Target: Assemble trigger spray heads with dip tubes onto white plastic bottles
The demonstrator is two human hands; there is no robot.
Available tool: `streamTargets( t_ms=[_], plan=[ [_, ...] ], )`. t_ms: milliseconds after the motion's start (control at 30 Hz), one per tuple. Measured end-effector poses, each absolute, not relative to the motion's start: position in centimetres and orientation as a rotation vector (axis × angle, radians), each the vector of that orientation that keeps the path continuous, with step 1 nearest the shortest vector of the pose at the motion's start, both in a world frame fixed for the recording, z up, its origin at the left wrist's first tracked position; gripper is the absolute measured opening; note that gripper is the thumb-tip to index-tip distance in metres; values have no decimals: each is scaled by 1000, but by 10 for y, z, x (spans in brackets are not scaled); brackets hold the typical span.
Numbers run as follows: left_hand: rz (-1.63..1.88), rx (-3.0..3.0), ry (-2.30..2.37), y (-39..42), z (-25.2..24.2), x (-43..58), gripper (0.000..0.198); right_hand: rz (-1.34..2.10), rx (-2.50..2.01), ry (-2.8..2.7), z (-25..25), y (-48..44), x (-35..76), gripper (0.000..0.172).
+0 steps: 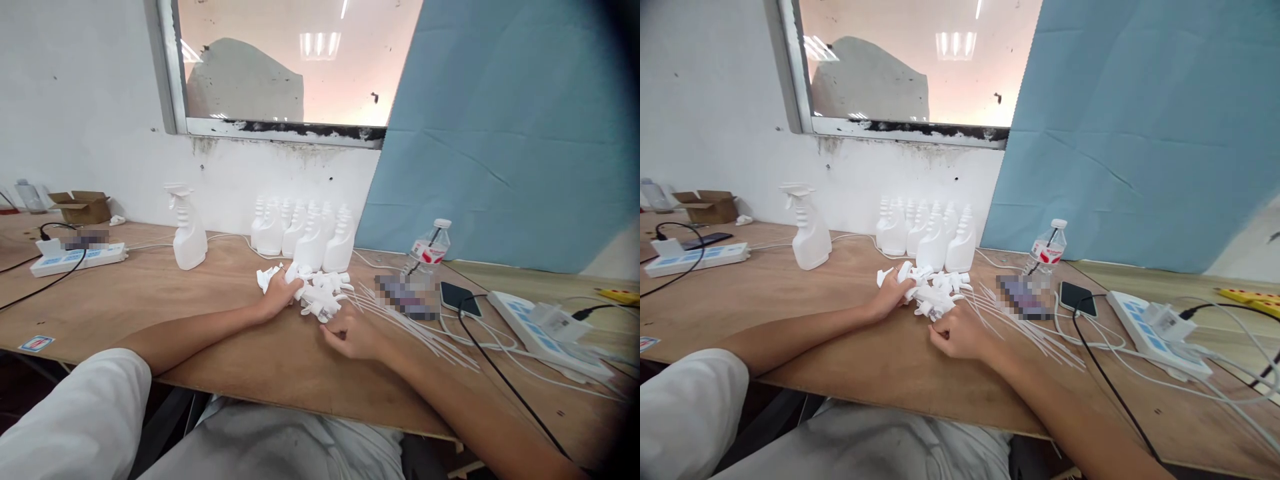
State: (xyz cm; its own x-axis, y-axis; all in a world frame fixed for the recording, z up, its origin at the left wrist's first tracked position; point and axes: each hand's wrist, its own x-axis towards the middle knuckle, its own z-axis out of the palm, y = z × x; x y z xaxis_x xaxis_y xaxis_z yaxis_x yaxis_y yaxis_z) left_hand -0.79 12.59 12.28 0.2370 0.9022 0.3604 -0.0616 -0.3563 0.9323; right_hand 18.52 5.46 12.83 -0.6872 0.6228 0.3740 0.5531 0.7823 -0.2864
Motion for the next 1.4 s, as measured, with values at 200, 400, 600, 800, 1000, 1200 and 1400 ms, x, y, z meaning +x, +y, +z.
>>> streamTargets(
  t_ms=[200, 400, 600, 800, 1000, 1200, 1400],
  plan=[
    [1124, 1350, 717, 119, 125, -8, 26, 481, -920, -2394, 127, 54, 182, 49],
    [989, 1190, 644, 120, 126, -7, 27, 475, -899, -2318, 130, 55, 186, 55],
    [828, 1130, 576, 126, 125, -8, 28, 782, -967, -2207, 144, 56, 191, 64],
    [850, 1096, 525, 128, 125, -9, 27, 643, -936, -2181, 141, 53, 185, 64],
    [938, 927, 444, 124, 128, -5, 30, 377, -926, -2141, 126, 52, 176, 57],
    [907, 821, 347, 123, 127, -2, 34, 209, -896, -2125, 123, 55, 177, 50],
    [774, 768, 315, 126, 121, -2, 42, 208, -811, -2196, 126, 55, 182, 49]
  ],
)
